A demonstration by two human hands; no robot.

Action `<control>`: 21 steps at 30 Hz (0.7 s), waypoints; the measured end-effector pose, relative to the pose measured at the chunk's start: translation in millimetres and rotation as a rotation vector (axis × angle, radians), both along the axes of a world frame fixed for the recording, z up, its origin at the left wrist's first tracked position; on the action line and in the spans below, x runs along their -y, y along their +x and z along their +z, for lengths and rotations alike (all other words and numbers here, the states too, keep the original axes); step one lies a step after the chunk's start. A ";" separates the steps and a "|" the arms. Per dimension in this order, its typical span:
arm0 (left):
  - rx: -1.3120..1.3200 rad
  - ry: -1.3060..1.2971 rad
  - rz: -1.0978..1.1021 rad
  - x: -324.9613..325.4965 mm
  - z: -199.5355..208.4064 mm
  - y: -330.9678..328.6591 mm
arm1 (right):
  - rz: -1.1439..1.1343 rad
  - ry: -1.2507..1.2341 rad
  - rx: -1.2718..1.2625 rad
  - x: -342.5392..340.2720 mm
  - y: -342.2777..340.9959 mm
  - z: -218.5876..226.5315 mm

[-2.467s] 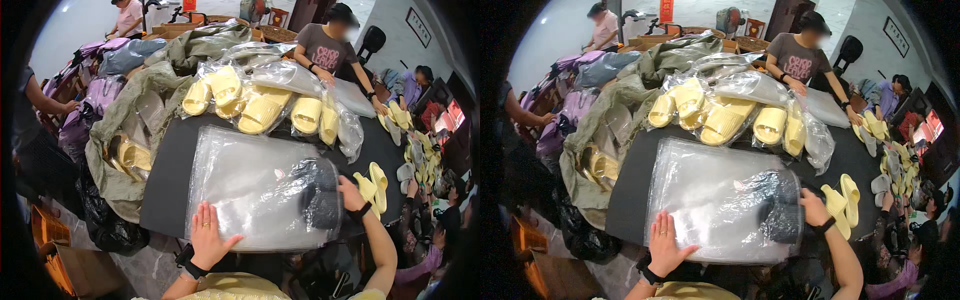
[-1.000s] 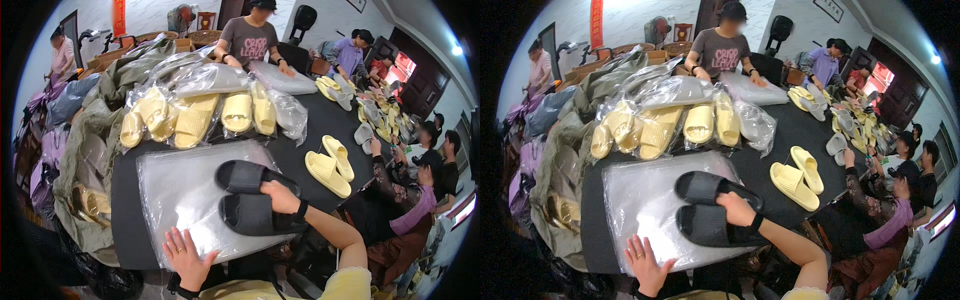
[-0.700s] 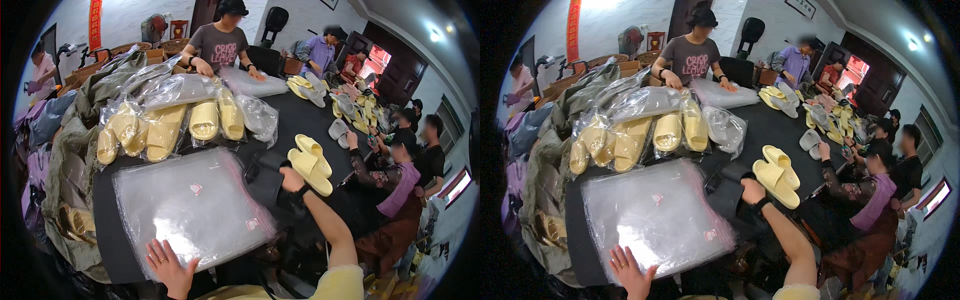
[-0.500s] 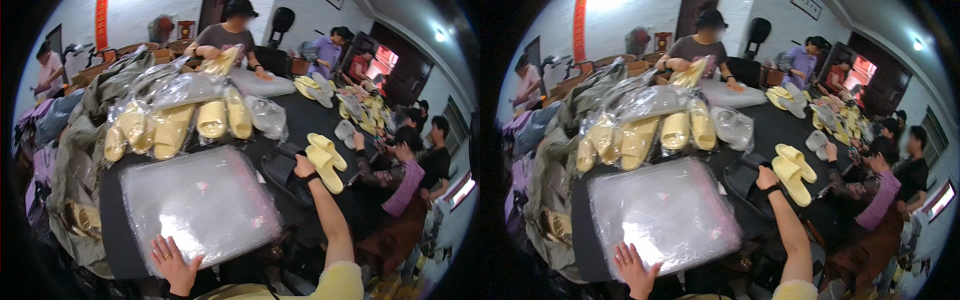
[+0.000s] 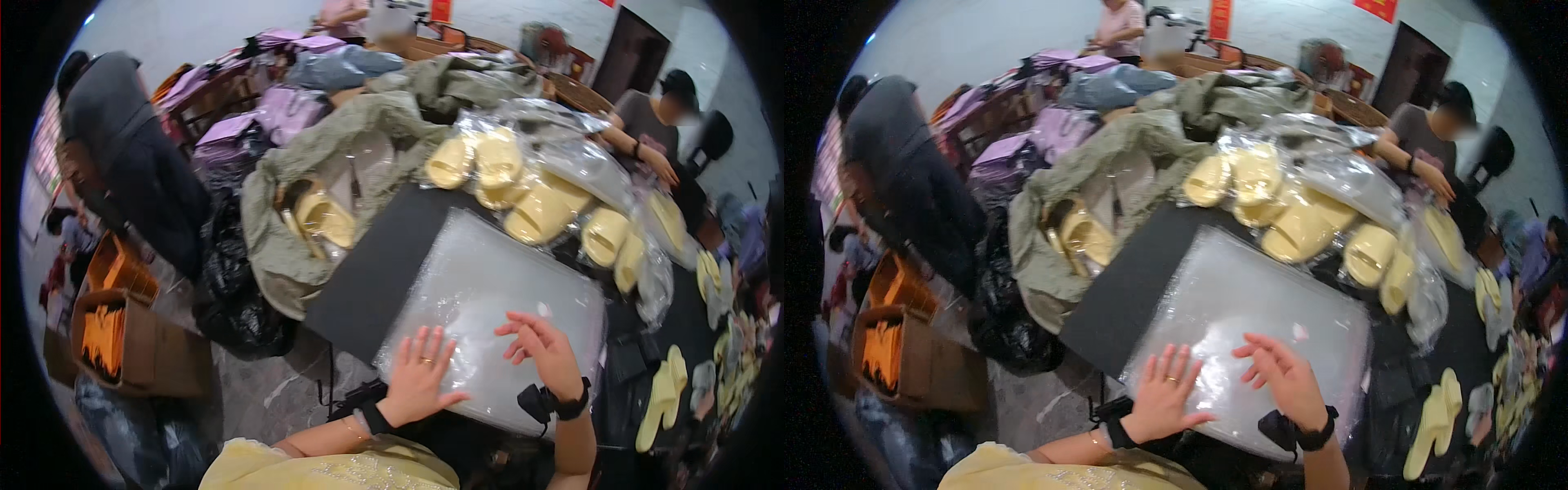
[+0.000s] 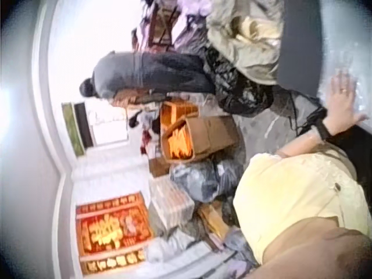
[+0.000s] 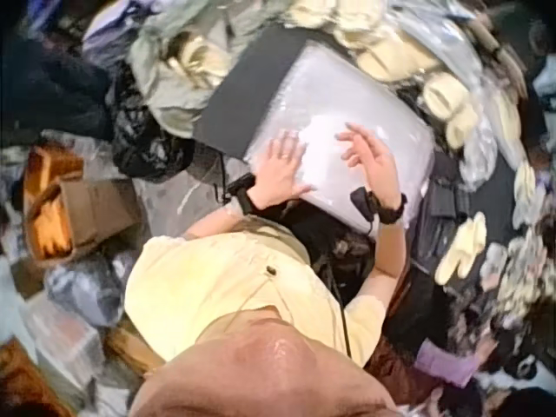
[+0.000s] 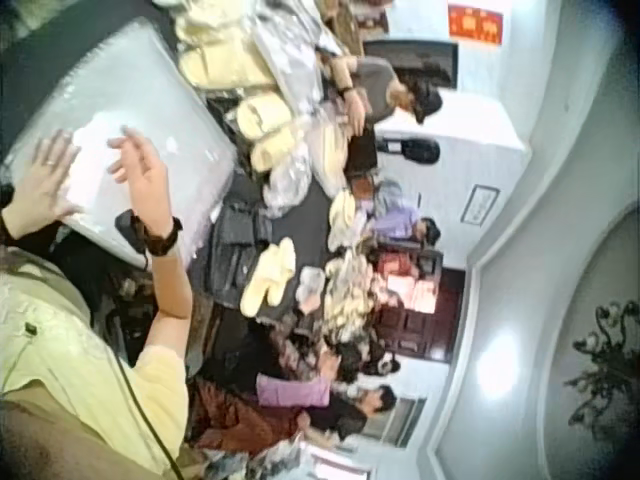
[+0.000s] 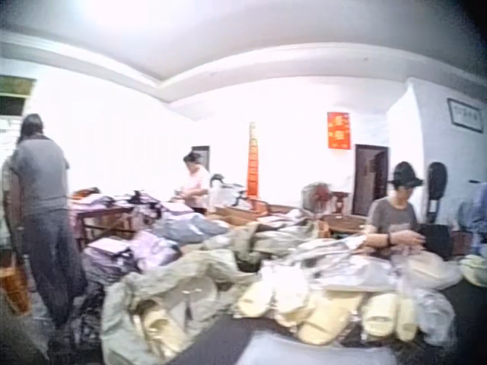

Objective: The recorder sorts and places foam sandals into plastic bags for packaging.

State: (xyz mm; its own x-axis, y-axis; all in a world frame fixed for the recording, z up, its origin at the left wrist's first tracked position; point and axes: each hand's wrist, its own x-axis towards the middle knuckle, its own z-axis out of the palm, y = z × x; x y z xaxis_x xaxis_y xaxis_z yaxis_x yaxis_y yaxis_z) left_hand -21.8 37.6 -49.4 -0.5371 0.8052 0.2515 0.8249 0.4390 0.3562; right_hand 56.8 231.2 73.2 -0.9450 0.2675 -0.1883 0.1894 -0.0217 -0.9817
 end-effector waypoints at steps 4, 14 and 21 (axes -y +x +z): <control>-0.009 0.013 0.001 2.0 5.9 -1.1 | -0.132 -0.190 0.194 -50.3 -29.7 -97.6; 0.714 0.915 0.434 129.0 86.8 -164.0 | -0.086 -0.568 0.064 -70.3 -31.3 -122.0; 0.675 0.735 0.630 149.7 -5.1 -347.8 | -0.059 -0.614 0.032 -69.1 -30.7 -121.0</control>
State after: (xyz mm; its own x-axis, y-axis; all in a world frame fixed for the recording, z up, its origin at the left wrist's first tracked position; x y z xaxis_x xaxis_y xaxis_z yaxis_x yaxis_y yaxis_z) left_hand -369.6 -112.2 -54.5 -0.9897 0.1310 0.0575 0.0843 0.2091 0.9743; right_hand 26.1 300.3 -47.8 -0.9233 0.1527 -0.3525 0.2001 -0.5920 -0.7807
